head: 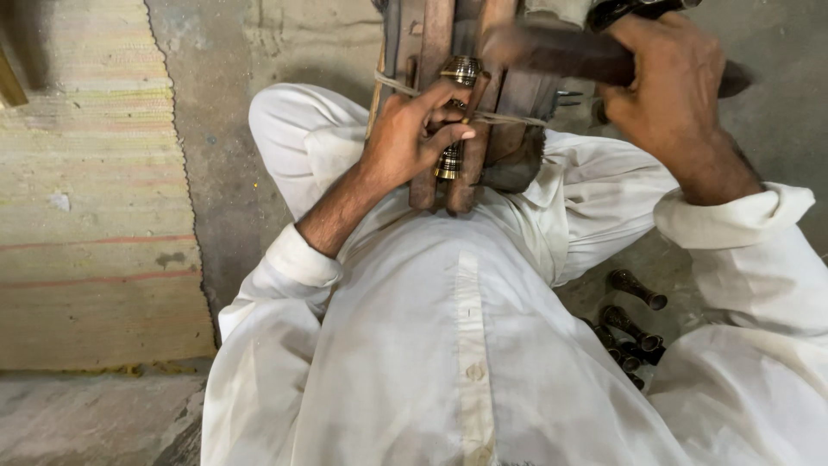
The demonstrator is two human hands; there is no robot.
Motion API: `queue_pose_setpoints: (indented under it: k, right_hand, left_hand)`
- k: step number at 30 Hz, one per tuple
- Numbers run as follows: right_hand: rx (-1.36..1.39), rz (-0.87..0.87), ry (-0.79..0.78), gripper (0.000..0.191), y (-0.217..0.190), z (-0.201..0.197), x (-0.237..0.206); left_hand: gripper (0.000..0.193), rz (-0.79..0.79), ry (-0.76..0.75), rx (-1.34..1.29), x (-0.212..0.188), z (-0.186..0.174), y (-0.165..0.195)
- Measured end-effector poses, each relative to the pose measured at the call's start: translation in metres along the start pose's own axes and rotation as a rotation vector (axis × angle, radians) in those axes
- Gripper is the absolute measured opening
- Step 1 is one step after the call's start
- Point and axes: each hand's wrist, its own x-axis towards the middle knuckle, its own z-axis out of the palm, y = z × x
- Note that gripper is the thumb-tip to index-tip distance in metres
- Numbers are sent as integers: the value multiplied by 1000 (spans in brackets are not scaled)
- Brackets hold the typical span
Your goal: The person sits cross-legged on the floor with a wooden clamp holding a brass vase on their lap. They hold a small chisel against the vase surface and strike it with a wooden mallet, rotating the vase to engrave decorative patterns, then lift the vase out of the clamp and loosen the strap around the clamp.
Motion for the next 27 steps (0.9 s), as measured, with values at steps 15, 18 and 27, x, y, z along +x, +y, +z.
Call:
queue_pose_setpoints:
  k: [15, 18, 27]
  right_hand:
    - [-57, -81, 11, 25, -4, -8, 6]
    - [-100, -84, 12, 25, -1, -5, 5]
    - [447, 125, 68, 33, -1, -15, 8]
  left_hand:
    - [39, 94, 20, -43, -2, 0, -3]
    - [38, 68, 3, -8, -2, 0, -2]
    - [36, 74, -16, -24, 0, 1, -7]
